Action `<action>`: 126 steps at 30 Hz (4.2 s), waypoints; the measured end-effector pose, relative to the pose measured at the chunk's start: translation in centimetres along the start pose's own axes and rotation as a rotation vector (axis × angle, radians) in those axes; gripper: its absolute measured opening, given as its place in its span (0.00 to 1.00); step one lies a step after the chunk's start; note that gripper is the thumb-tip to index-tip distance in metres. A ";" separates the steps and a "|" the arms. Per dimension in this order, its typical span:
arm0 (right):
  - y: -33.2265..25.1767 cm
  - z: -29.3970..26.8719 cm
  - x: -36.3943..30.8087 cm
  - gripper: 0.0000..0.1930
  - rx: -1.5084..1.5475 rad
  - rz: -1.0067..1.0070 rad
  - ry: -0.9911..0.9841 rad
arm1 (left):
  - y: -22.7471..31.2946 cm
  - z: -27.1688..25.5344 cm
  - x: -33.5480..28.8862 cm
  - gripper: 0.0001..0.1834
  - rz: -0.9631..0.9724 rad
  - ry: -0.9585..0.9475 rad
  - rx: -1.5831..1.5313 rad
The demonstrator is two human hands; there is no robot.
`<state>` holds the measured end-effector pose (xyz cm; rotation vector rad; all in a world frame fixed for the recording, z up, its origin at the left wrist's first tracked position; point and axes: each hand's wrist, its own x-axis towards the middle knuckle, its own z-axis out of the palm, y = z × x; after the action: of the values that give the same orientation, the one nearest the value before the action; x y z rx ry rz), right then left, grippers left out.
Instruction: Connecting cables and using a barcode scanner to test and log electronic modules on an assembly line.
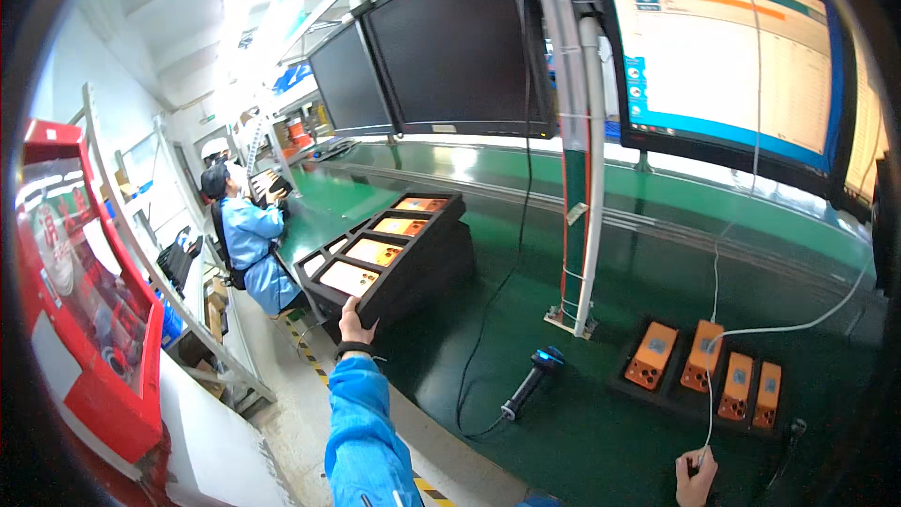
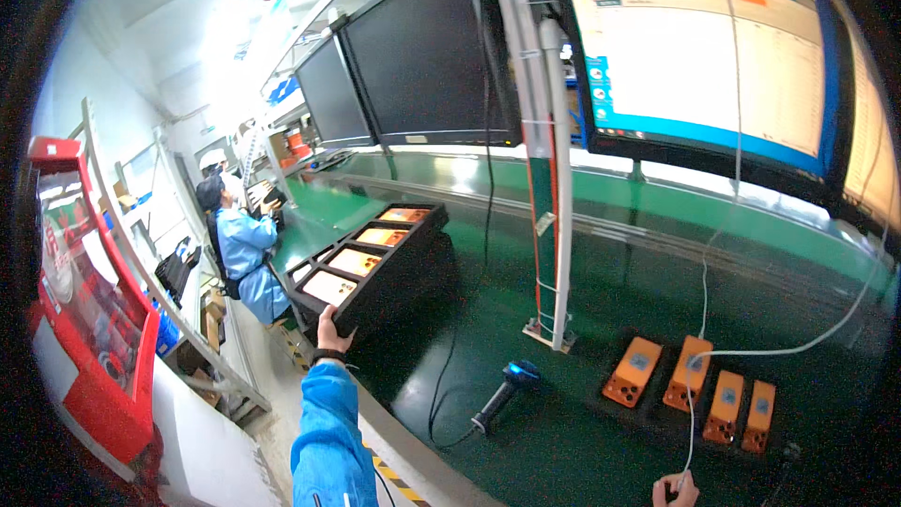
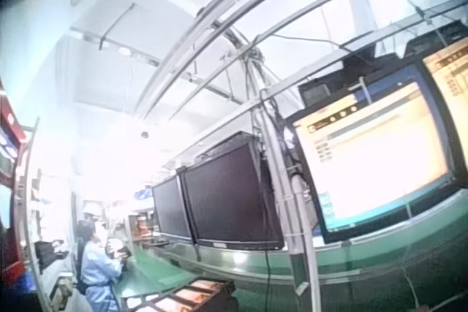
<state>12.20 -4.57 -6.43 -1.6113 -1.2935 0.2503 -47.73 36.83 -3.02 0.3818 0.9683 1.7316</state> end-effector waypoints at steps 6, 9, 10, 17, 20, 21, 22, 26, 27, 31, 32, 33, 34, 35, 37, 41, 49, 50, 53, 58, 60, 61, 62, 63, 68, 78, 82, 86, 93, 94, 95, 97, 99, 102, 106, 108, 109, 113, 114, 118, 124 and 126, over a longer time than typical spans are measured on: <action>2.5 0.2 -0.1 0.18 0.008 0.060 0.059 | -4.4 3.7 -11.5 0.20 0.063 -0.181 -0.143; 3.2 0.4 -0.1 0.16 0.277 0.168 -0.001 | -2.5 1.1 -12.5 0.27 0.054 -0.279 -0.311; 2.7 0.9 0.4 0.15 0.471 0.222 0.004 | -1.8 0.6 -12.0 0.28 0.044 -0.345 -0.344; -2.7 0.2 1.7 0.15 0.626 0.184 -0.082 | -2.4 1.6 -15.5 0.16 0.034 -0.193 -0.382; -4.1 0.9 2.3 0.16 0.642 0.138 -0.119 | -1.6 -1.3 -19.4 0.16 0.139 -0.266 -0.391; -4.7 0.8 2.5 0.16 0.655 0.120 -0.151 | -1.0 -1.4 -21.7 0.12 0.128 -0.229 -0.385; -5.2 0.6 2.6 0.16 0.672 0.100 -0.190 | -0.9 -5.2 -22.1 0.08 0.192 -0.187 -0.363; -5.6 0.6 4.1 0.18 0.764 0.026 -0.281 | 1.6 -9.0 -32.9 0.11 0.353 -0.086 -0.227; -5.6 0.5 4.3 0.18 0.776 0.034 -0.276 | 3.2 -6.4 -36.5 0.16 0.214 -0.182 -0.295; -5.7 1.7 5.5 0.16 0.956 0.001 -0.232 | 4.0 -8.0 -42.1 0.16 0.145 -0.282 -0.245; -6.0 2.1 6.0 0.16 0.942 0.021 -0.247 | 3.4 -7.7 -42.8 0.16 0.100 -0.286 -0.213; -6.3 3.1 6.3 0.15 1.005 0.059 -0.216 | 2.8 -7.6 -43.2 0.16 0.054 -0.285 -0.176; -5.8 3.7 6.8 0.14 1.069 -0.005 -0.276 | 2.0 -7.3 -43.2 0.16 -0.011 -0.288 -0.134; -6.0 3.9 7.0 0.13 1.086 0.003 -0.315 | 1.0 -6.9 -42.6 0.16 -0.080 -0.303 -0.089; -6.8 4.5 7.1 0.13 1.134 0.127 -0.338 | -1.5 -5.9 -41.3 0.15 -0.218 -0.342 0.008; -5.2 4.3 7.0 0.16 1.235 0.280 -0.303 | -7.4 -2.9 -38.1 0.15 -0.459 -0.467 0.189; -1.8 -4.7 1.6 0.10 0.674 0.206 0.004 | -14.5 0.0 -34.3 0.15 -0.633 -0.589 0.382; -2.2 -6.0 -0.2 0.13 0.714 0.207 0.070 | -15.0 0.1 -33.8 0.15 -0.668 -0.592 0.401; -1.1 -8.4 -6.1 0.11 0.290 0.205 0.298 | -16.4 0.1 -32.5 0.15 -0.706 -0.608 0.430; 3.9 -10.7 -15.7 0.28 0.038 0.399 0.459 | -18.0 -0.9 -31.6 0.15 -0.753 -0.593 0.478; 3.4 -11.5 -17.9 0.27 -0.024 0.394 0.443 | -18.3 -1.2 -31.3 0.15 -0.765 -0.590 0.498; 2.8 -11.6 -18.4 0.27 -0.023 0.392 0.446 | -18.6 -1.1 -31.0 0.15 -0.769 -0.595 0.506; 1.8 -11.5 -18.7 0.26 -0.071 0.428 0.488 | -18.9 -1.2 -30.8 0.15 -0.779 -0.600 0.517; 1.2 -11.5 -18.6 0.24 -0.122 0.467 0.535 | -19.4 -1.1 -30.6 0.15 -0.788 -0.606 0.528; -1.4 -10.9 -15.3 0.22 -0.272 0.359 0.520 | -21.6 -1.0 -28.2 0.15 -0.798 -0.664 0.573; 2.3 -11.4 -9.9 0.15 0.042 0.387 0.737 | -19.3 8.8 -33.2 0.27 -0.196 -0.844 0.744; -1.0 -12.9 -8.7 0.14 -0.235 0.409 0.621 | -14.1 14.2 -35.8 0.08 1.048 -0.781 1.123; -2.5 -15.4 -6.0 0.14 -0.317 0.242 0.497 | -12.6 16.6 -35.9 0.14 0.833 -0.905 1.009; -2.5 -14.0 -0.7 0.22 0.284 0.342 0.359 | -23.0 26.7 -37.7 0.09 0.764 -1.271 0.953; -3.8 -13.3 0.7 0.23 0.351 0.348 0.285 | -25.3 27.3 -37.0 0.10 0.794 -1.244 0.971; -3.5 -12.7 2.0 0.24 0.386 0.338 0.239 | -27.4 27.4 -36.6 0.11 0.720 -1.228 1.006; -2.6 -11.4 4.6 0.23 0.390 0.268 0.142 | -31.3 26.3 -35.3 0.11 0.776 -1.228 1.058; -2.2 -9.9 7.6 0.22 0.299 0.214 0.076 | -33.0 24.6 -34.6 0.12 0.774 -1.194 1.233; 0.5 -10.6 11.0 0.20 0.137 0.146 0.231 | -32.8 25.3 -35.8 0.14 0.759 -1.267 1.177; 7.6 -10.8 13.0 0.15 -0.104 0.300 0.429 | -32.9 25.4 -36.0 0.14 0.754 -1.318 1.234; 7.7 -8.3 13.3 0.23 -0.746 0.045 0.909 | -33.3 25.4 -35.2 0.13 0.694 -1.316 1.271; 5.5 -6.9 13.3 0.32 -0.622 -0.047 0.830 | -33.0 25.4 -35.0 0.13 0.698 -1.307 1.289; -1.7 -1.6 17.6 0.21 -0.325 -0.145 0.079 | -32.8 25.6 -34.9 0.12 0.747 -1.322 1.281; -0.9 0.1 19.6 0.21 -0.365 -0.106 0.008 | -32.5 25.7 -34.7 0.12 0.742 -1.323 1.318; 9.6 4.0 26.9 0.23 -0.722 0.125 0.060 | -33.0 26.2 -35.2 0.14 0.747 -1.357 1.348; 12.7 4.2 29.6 0.27 -0.546 0.443 -0.020 | -33.7 25.5 -35.6 0.15 0.771 -1.353 1.343; 11.0 4.8 29.0 0.23 -0.539 0.235 0.088 | -33.4 25.2 -35.3 0.21 0.793 -1.350 1.369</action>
<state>27.32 22.89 -5.66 -2.2093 -1.1604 -0.0348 3.98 19.10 -5.75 2.6260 0.7607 0.6333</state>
